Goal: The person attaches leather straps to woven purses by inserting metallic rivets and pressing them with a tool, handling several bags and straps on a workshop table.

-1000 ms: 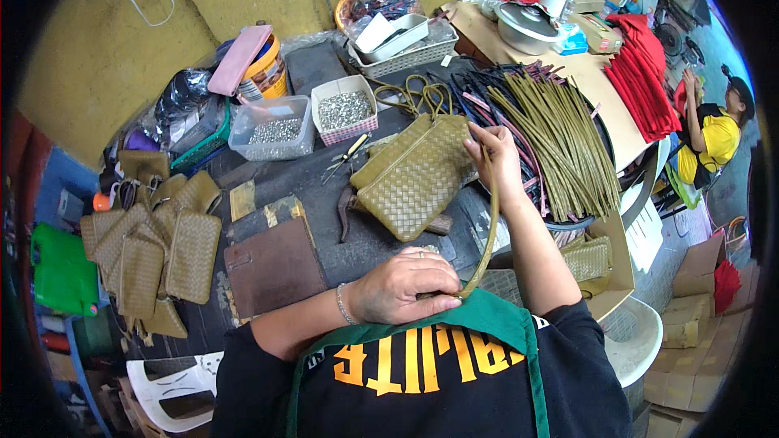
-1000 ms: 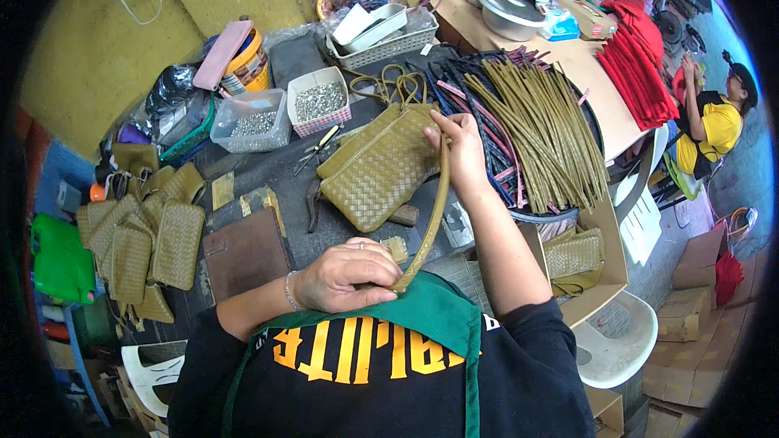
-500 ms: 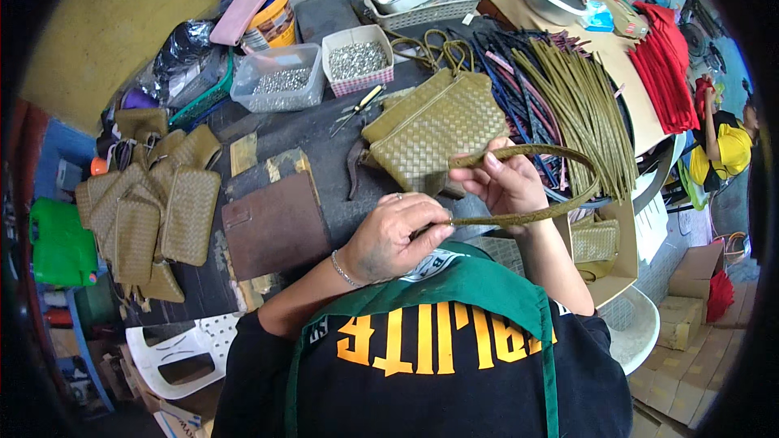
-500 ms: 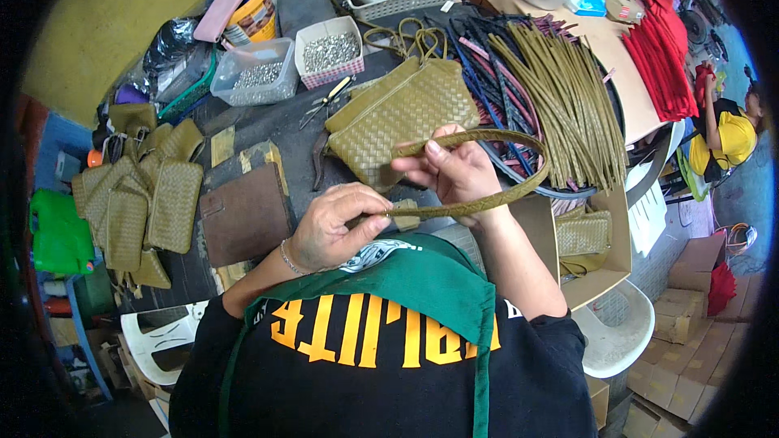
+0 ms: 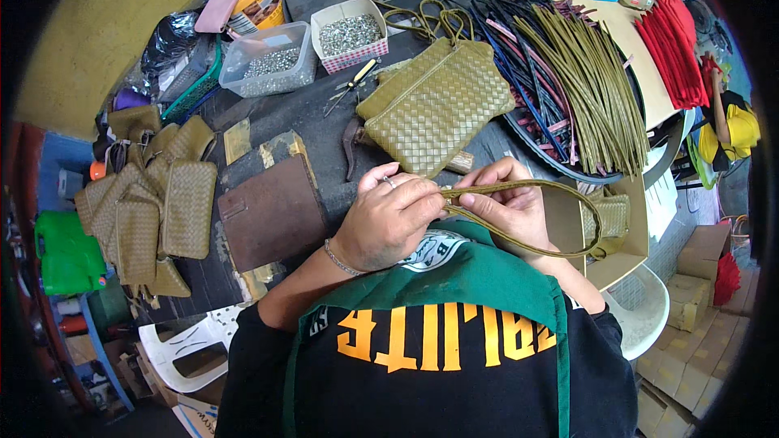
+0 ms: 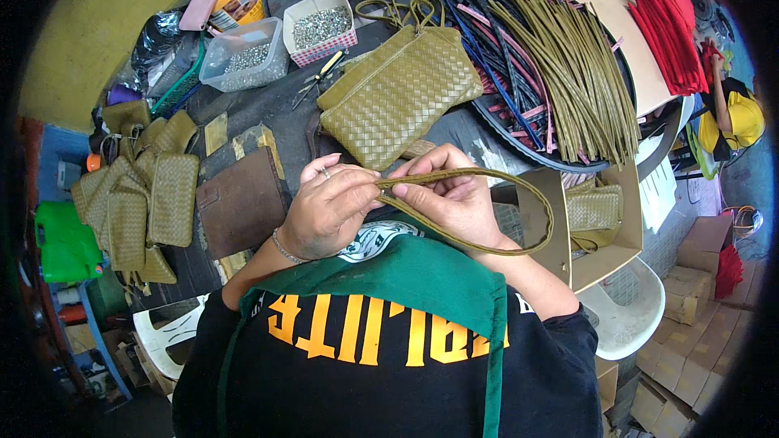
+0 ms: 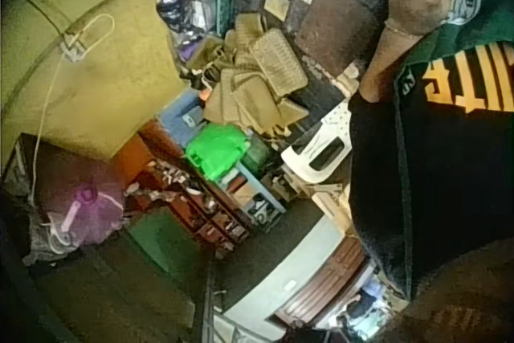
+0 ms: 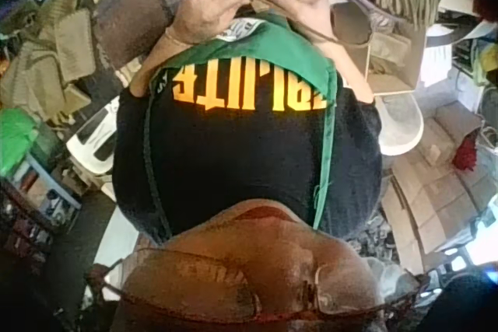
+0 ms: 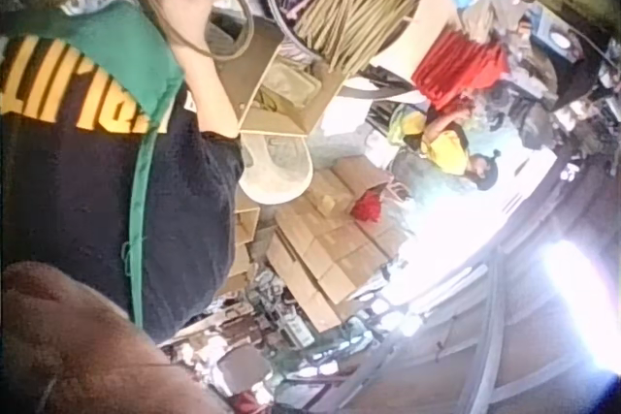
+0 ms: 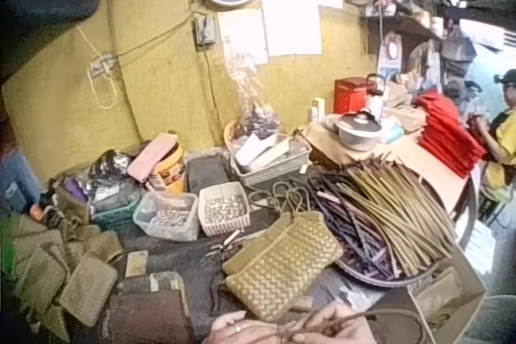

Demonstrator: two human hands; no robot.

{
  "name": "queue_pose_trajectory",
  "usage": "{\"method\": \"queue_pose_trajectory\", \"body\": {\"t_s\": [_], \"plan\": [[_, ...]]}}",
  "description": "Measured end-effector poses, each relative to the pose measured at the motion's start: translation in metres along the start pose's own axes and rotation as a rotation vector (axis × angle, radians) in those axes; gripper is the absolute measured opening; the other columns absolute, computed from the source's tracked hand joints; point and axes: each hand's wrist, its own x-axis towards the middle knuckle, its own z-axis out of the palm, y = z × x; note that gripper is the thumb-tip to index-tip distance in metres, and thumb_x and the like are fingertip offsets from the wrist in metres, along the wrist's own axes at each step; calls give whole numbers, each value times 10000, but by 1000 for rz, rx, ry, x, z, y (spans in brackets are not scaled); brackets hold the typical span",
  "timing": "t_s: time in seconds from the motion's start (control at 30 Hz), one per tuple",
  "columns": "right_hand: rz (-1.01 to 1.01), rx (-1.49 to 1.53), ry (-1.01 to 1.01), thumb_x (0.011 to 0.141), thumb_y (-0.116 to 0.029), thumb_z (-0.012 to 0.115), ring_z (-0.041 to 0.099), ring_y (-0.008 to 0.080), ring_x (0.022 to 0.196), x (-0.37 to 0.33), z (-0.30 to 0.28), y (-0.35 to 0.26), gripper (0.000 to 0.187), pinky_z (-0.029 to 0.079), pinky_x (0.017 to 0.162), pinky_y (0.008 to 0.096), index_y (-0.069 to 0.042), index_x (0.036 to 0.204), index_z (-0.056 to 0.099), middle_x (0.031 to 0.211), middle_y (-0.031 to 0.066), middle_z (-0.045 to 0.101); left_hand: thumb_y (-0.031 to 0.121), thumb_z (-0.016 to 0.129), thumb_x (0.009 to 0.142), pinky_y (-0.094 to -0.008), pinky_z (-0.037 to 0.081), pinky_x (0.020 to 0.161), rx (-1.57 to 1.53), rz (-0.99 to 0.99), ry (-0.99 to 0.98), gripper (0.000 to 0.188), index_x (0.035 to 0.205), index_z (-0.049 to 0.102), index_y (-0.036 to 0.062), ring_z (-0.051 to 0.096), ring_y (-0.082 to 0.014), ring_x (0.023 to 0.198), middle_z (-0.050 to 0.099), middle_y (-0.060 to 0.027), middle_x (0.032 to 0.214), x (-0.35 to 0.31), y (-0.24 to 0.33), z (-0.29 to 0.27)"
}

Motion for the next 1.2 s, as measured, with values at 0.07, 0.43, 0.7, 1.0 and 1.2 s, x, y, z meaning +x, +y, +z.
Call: {"method": "queue_pose_trajectory", "body": {"t_s": [0.07,0.43,0.7,1.0,1.2], "plan": [[-9,-23,-11,744,84,531,560,136,785,-2,-1,3,176,474,694,225,-8,832,409,867,153,560,110,601,680,-371,303,842,0,-3,-1,124,790,550,87,540,-152,828,556,-17,825,-1,-1,1],[-45,-190,-30,761,20,553,525,109,796,-9,-2,14,118,431,694,217,3,814,448,867,117,563,147,601,701,-378,287,862,5,-67,-28,94,749,545,88,560,-146,804,583,-13,779,-5,0,1],[-87,-231,-133,762,-1,560,518,117,831,-11,-8,13,136,424,716,227,3,835,445,875,114,549,151,606,707,-396,321,856,-87,-117,-103,134,797,543,74,566,-165,815,594,-30,795,-6,-2,3],[-165,-293,-40,748,54,542,523,124,830,-11,-6,29,332,433,709,233,-18,1005,345,895,90,509,173,592,730,-420,342,838,-96,-107,-161,208,887,527,52,560,-191,839,586,-62,848,-4,-3,6],[-211,-326,22,749,65,531,520,126,816,-8,-5,30,350,429,710,235,-23,1019,325,871,94,512,161,606,719,-352,391,736,-423,-297,-66,203,839,541,10,560,-249,746,582,-97,781,3,3,13]]}}
